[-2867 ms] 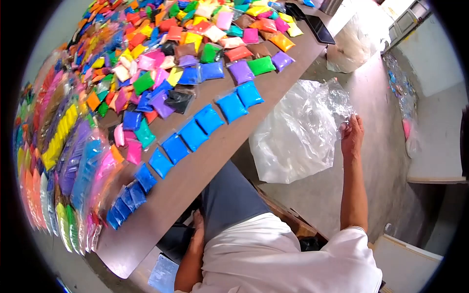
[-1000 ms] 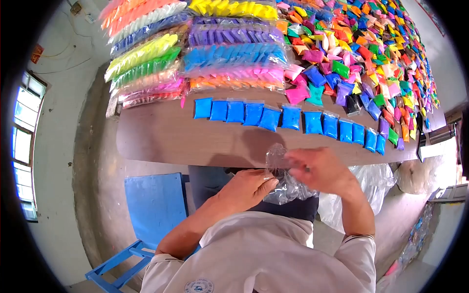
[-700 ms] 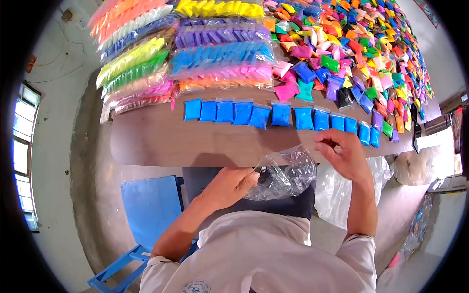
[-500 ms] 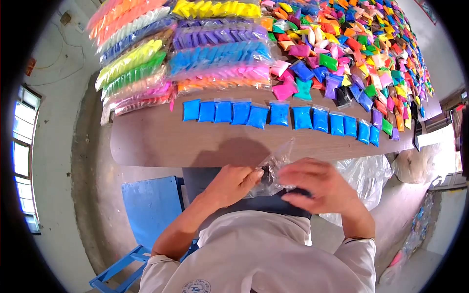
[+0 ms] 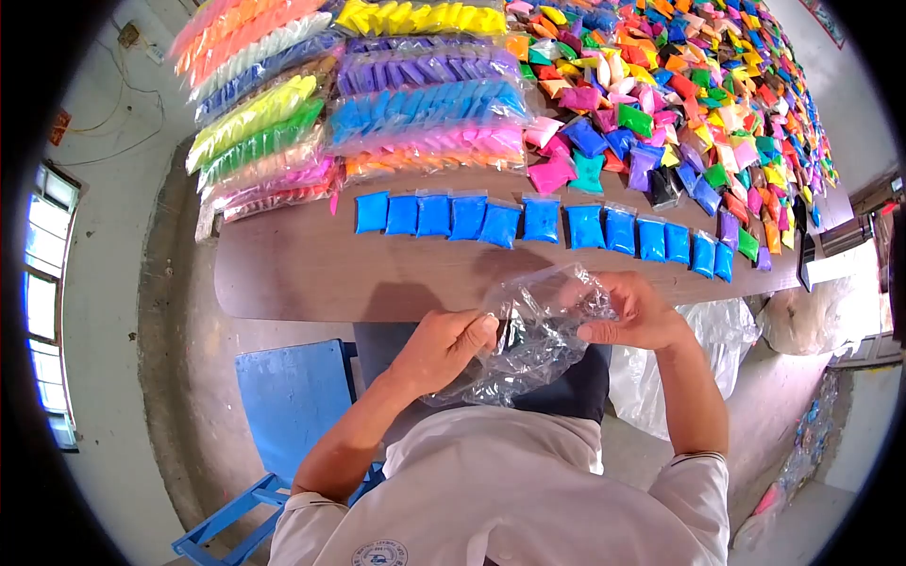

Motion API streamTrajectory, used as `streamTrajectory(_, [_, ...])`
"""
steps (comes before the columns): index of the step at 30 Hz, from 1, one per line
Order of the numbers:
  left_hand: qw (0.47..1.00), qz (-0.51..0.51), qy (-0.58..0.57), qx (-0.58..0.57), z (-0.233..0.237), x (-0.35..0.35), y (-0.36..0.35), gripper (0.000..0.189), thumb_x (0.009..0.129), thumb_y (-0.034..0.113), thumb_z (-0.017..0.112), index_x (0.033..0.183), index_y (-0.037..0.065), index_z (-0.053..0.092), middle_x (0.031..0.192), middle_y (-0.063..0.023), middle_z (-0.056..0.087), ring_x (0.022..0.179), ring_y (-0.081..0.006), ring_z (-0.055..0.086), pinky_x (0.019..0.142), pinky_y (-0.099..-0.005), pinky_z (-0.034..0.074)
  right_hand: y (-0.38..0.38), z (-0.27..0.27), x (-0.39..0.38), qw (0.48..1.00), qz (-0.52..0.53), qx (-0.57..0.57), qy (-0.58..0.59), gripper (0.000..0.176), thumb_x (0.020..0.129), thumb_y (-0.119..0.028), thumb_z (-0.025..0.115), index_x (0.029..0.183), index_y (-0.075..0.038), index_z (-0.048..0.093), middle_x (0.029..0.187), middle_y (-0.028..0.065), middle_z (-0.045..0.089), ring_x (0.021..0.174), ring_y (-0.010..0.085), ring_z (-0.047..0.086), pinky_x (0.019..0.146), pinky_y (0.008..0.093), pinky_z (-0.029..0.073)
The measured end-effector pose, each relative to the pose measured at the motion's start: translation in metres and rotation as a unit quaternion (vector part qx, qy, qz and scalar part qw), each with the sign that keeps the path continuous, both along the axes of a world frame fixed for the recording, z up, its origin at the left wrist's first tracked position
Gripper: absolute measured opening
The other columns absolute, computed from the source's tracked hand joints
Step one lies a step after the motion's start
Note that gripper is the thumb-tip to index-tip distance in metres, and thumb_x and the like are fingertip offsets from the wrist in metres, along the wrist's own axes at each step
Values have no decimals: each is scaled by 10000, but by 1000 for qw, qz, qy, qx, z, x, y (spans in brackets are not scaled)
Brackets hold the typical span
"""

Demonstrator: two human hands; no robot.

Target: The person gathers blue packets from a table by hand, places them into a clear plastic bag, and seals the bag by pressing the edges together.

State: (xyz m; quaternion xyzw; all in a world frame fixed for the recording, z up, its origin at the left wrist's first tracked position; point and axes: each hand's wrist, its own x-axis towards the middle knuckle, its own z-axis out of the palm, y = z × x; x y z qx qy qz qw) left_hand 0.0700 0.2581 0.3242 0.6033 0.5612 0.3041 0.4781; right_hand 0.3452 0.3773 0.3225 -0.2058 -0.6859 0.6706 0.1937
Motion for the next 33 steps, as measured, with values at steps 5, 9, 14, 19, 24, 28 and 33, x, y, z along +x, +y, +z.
streamTrajectory(5, [1000,-6,-14,15,-8,0,2,484,1050,401,461,822,20,654,680,-117,613,616,-224,581,643,-354,486,-6,2,-7,977,-57,-163,127,353,829,-166,778,1115,-13,639,1173,126,664,969,179,642,818,319,518])
streamTrajectory(9, [1000,16,-17,-16,-9,-4,4,506,1049,424,455,804,25,647,638,-91,567,604,-191,553,608,-338,459,2,-7,2,967,-93,-217,98,496,758,-423,792,1017,-29,638,1096,279,659,914,336,696,726,368,550])
streamTrajectory(14, [995,20,-63,-76,-16,-7,4,534,1049,448,451,786,22,636,611,-45,527,605,-143,521,583,-318,434,-8,4,4,944,-17,-250,215,564,767,-482,758,1025,1,621,1121,293,660,920,345,698,721,362,528])
streamTrajectory(19, [986,47,-158,-13,-35,-8,7,596,1061,468,405,797,-9,646,756,-73,643,795,-149,608,738,-285,477,-35,24,48,996,-60,-43,56,522,665,-338,870,982,15,653,1105,217,697,893,302,704,775,381,525])
streamTrajectory(24, [970,90,-225,4,-40,-16,4,614,1059,474,409,772,-24,624,811,-84,623,838,-165,582,770,-301,467,-79,88,26,932,-211,252,154,417,536,-137,940,852,-19,695,870,97,663,755,243,643,678,371,506])
streamTrajectory(28, [962,77,-261,-19,-45,-16,2,617,1053,499,405,805,-18,633,924,-100,635,908,-178,583,815,-303,462,-89,96,5,852,-309,398,141,453,603,-139,889,1009,-44,711,897,91,629,790,249,606,674,379,478])
streamTrajectory(33, [951,83,-297,-9,-44,-1,9,544,1046,465,452,861,-10,641,1010,-98,615,961,-170,572,873,-317,453,-84,20,-66,844,-167,463,-215,631,710,-33,777,1310,-70,588,1016,126,633,879,304,568,793,383,490])
